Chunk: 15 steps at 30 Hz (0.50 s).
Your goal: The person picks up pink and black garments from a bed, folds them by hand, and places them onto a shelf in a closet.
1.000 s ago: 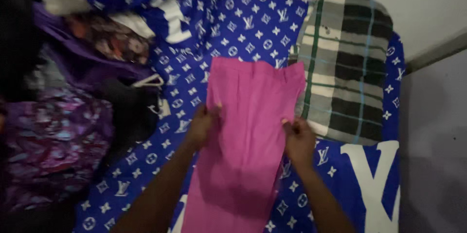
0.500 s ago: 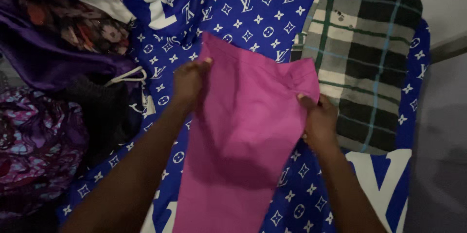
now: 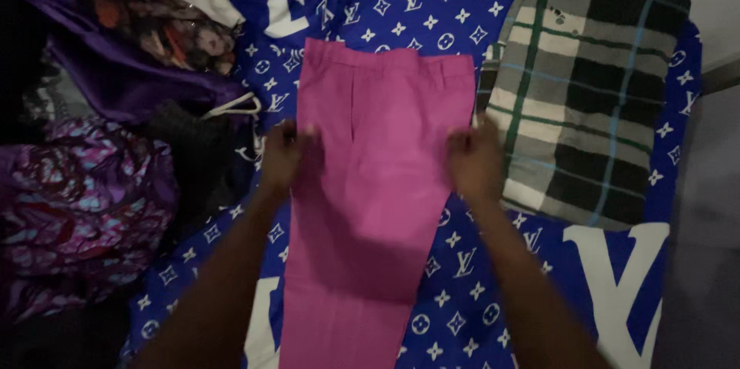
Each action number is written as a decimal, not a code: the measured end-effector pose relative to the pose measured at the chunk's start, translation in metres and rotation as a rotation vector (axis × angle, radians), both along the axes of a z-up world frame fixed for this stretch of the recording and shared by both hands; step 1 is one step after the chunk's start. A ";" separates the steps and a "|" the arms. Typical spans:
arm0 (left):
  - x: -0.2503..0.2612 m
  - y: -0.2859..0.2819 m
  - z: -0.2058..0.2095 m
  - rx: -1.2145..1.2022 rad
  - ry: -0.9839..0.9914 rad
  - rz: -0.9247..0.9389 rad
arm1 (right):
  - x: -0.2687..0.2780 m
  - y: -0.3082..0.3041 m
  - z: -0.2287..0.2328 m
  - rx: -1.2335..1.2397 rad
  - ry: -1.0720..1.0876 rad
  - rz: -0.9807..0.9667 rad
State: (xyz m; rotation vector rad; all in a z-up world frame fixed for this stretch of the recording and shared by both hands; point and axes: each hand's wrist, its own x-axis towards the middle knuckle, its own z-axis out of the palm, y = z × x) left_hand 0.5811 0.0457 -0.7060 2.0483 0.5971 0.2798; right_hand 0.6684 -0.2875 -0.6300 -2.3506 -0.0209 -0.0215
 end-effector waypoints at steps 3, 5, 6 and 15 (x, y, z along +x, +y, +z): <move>-0.088 -0.034 0.008 -0.238 0.125 0.029 | -0.091 0.010 0.000 -0.047 -0.319 0.109; -0.143 -0.062 0.027 -0.269 0.341 0.106 | -0.147 0.008 -0.011 0.109 -0.082 0.014; -0.164 -0.069 0.036 -0.282 0.331 0.088 | -0.175 0.007 -0.018 0.208 0.037 -0.055; -0.292 -0.089 0.039 -0.863 0.395 0.215 | -0.304 -0.020 -0.080 0.607 0.122 -0.254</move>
